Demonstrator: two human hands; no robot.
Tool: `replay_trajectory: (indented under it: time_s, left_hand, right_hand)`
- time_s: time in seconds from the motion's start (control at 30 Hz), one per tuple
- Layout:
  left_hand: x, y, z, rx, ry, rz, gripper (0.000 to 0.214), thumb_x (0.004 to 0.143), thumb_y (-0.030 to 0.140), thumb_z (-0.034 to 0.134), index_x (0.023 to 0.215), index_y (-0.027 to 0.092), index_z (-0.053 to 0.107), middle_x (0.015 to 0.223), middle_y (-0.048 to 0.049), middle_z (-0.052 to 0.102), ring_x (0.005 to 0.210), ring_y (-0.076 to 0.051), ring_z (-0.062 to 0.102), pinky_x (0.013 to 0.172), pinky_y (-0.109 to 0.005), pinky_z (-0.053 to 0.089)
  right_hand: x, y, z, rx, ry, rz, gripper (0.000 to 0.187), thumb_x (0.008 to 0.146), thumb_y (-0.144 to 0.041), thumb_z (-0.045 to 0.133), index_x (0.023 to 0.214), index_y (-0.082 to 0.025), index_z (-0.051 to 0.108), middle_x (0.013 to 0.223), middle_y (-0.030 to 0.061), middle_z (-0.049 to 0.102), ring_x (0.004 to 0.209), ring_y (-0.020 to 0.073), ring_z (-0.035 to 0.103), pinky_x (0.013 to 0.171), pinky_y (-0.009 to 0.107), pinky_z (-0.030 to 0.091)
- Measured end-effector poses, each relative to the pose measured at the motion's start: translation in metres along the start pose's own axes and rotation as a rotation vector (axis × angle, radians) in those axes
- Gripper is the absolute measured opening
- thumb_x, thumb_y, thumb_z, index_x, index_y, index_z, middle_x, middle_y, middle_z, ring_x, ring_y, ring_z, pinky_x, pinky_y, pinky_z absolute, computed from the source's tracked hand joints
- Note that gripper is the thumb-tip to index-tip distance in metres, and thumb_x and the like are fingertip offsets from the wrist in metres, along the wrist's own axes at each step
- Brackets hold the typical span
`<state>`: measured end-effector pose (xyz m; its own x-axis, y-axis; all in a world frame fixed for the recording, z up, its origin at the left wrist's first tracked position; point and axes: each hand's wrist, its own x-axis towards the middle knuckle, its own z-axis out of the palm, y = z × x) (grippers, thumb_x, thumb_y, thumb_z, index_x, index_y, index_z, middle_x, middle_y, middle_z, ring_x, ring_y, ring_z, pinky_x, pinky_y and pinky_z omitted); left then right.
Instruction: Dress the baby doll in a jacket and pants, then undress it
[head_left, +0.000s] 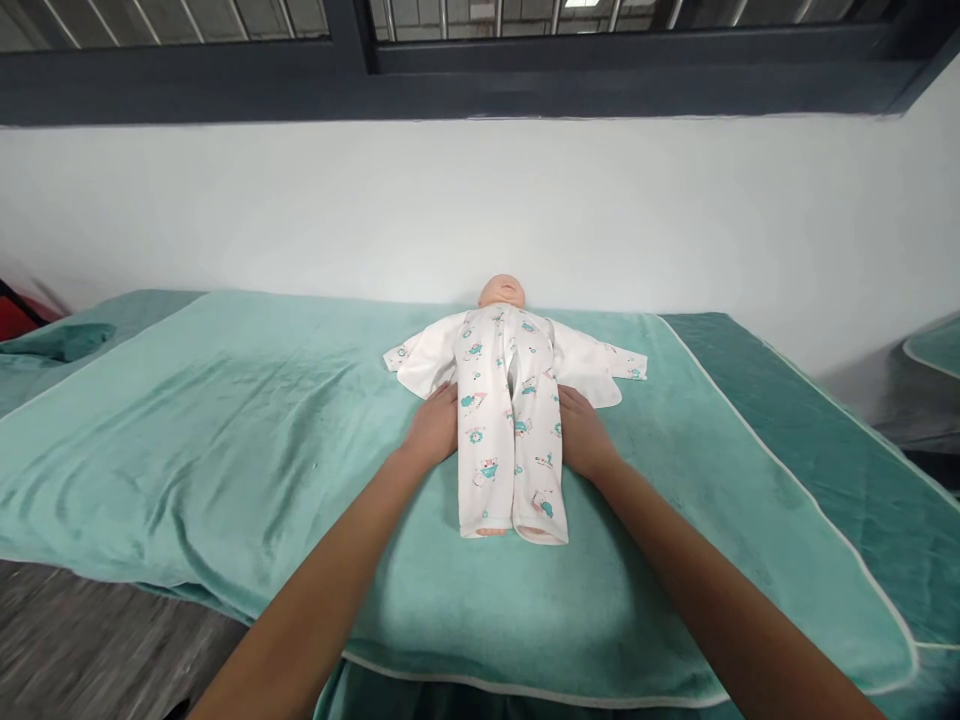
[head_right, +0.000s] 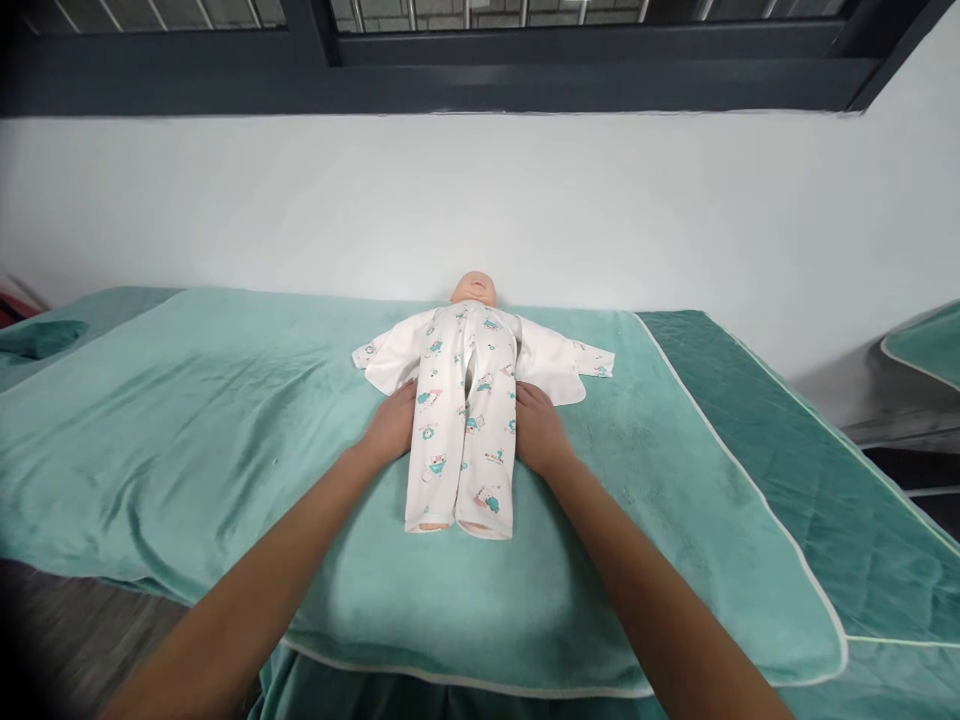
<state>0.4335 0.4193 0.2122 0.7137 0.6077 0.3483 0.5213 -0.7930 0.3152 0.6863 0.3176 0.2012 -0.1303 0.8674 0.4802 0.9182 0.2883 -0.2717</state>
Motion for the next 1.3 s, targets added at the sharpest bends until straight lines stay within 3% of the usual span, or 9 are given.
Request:
replay_trajectory:
  time_s: [0.13, 0.27, 0.47, 0.57, 0.8, 0.97, 1.13, 1.23, 1.3]
  left_hand:
    - [0.019, 0.002, 0.000, -0.060, -0.012, -0.029, 0.039, 0.088, 0.035, 0.059, 0.124, 0.021, 0.064, 0.135, -0.0101, 0.064, 0.123, -0.031, 0.060, 0.103, -0.041, 0.052]
    - [0.021, 0.006, -0.001, -0.121, -0.061, -0.097, 0.035, 0.086, 0.035, 0.061, 0.117, 0.020, 0.067, 0.125, -0.0113, 0.069, 0.112, -0.032, 0.066, 0.093, -0.042, 0.056]
    - [0.020, 0.003, -0.002, -0.137, 0.013, -0.107, 0.032, 0.087, 0.033, 0.059, 0.115, 0.020, 0.067, 0.123, -0.0122, 0.069, 0.113, -0.033, 0.063, 0.094, -0.045, 0.053]
    - [0.020, -0.001, 0.001, -0.117, 0.050, -0.105, 0.023, 0.087, 0.030, 0.060, 0.104, 0.018, 0.068, 0.114, -0.0130, 0.070, 0.108, -0.032, 0.063, 0.092, -0.045, 0.052]
    - [-0.008, -0.009, 0.003, 0.039, 0.133, 0.087, 0.021, 0.087, 0.022, 0.056, 0.070, 0.020, 0.067, 0.085, -0.0094, 0.066, 0.086, -0.025, 0.058, 0.076, -0.039, 0.045]
    - [-0.028, -0.002, -0.005, -0.026, 0.051, 0.099, 0.025, 0.085, 0.018, 0.053, 0.066, 0.021, 0.068, 0.083, -0.0079, 0.066, 0.084, -0.023, 0.058, 0.076, -0.038, 0.045]
    - [-0.027, 0.000, -0.013, -0.377, 0.055, -0.103, 0.028, 0.087, 0.022, 0.046, 0.073, 0.021, 0.070, 0.078, -0.0040, 0.066, 0.076, -0.019, 0.060, 0.073, -0.033, 0.048]
    - [-0.025, -0.007, -0.012, -0.586, 0.171, -0.320, 0.026, 0.087, 0.028, 0.048, 0.092, 0.021, 0.073, 0.081, -0.0016, 0.069, 0.075, -0.018, 0.062, 0.074, -0.031, 0.050]
    - [-0.023, -0.013, -0.009, -0.644, 0.281, -0.443, 0.028, 0.087, 0.030, 0.050, 0.098, 0.021, 0.073, 0.083, -0.0016, 0.070, 0.078, -0.018, 0.063, 0.075, -0.031, 0.050]
  right_hand:
    - [0.012, -0.001, 0.005, -0.002, -0.049, -0.062, 0.031, 0.090, -0.024, 0.055, 0.116, -0.021, 0.071, 0.119, 0.0123, 0.069, 0.121, 0.0296, 0.056, 0.107, 0.047, 0.044]
    - [0.018, 0.000, 0.007, 0.062, -0.020, 0.023, 0.031, 0.090, -0.024, 0.054, 0.115, -0.020, 0.071, 0.120, 0.0139, 0.068, 0.121, 0.0315, 0.055, 0.104, 0.048, 0.047]
    - [0.000, -0.010, -0.007, 0.245, 0.061, 0.059, 0.019, 0.090, -0.024, 0.057, 0.090, -0.023, 0.076, 0.100, 0.0082, 0.070, 0.093, 0.0245, 0.066, 0.081, 0.038, 0.055]
    - [-0.007, -0.015, -0.011, 0.348, 0.103, 0.019, 0.019, 0.088, -0.019, 0.058, 0.084, -0.024, 0.076, 0.101, 0.0069, 0.070, 0.092, 0.0227, 0.066, 0.077, 0.035, 0.055]
    - [-0.012, -0.017, -0.012, 0.276, 0.064, 0.000, 0.020, 0.084, -0.014, 0.061, 0.081, -0.025, 0.077, 0.092, 0.0071, 0.069, 0.090, 0.0236, 0.063, 0.077, 0.037, 0.053]
    - [-0.021, -0.020, -0.023, 0.304, 0.010, 0.050, 0.020, 0.088, -0.024, 0.060, 0.080, -0.027, 0.078, 0.087, 0.0068, 0.069, 0.089, 0.0245, 0.064, 0.081, 0.039, 0.053]
    - [-0.022, -0.025, -0.033, 0.361, -0.045, 0.130, 0.026, 0.086, -0.025, 0.052, 0.071, -0.025, 0.074, 0.075, 0.0051, 0.069, 0.079, 0.0240, 0.064, 0.077, 0.039, 0.053]
    - [-0.023, -0.022, -0.035, 0.422, 0.012, 0.265, 0.025, 0.081, -0.021, 0.048, 0.070, -0.023, 0.070, 0.070, 0.0024, 0.068, 0.073, 0.0217, 0.064, 0.075, 0.036, 0.051]
    - [-0.022, -0.011, -0.036, 0.420, 0.126, 0.424, 0.025, 0.078, -0.021, 0.046, 0.076, -0.022, 0.070, 0.077, 0.0024, 0.070, 0.076, 0.0216, 0.065, 0.077, 0.036, 0.051]
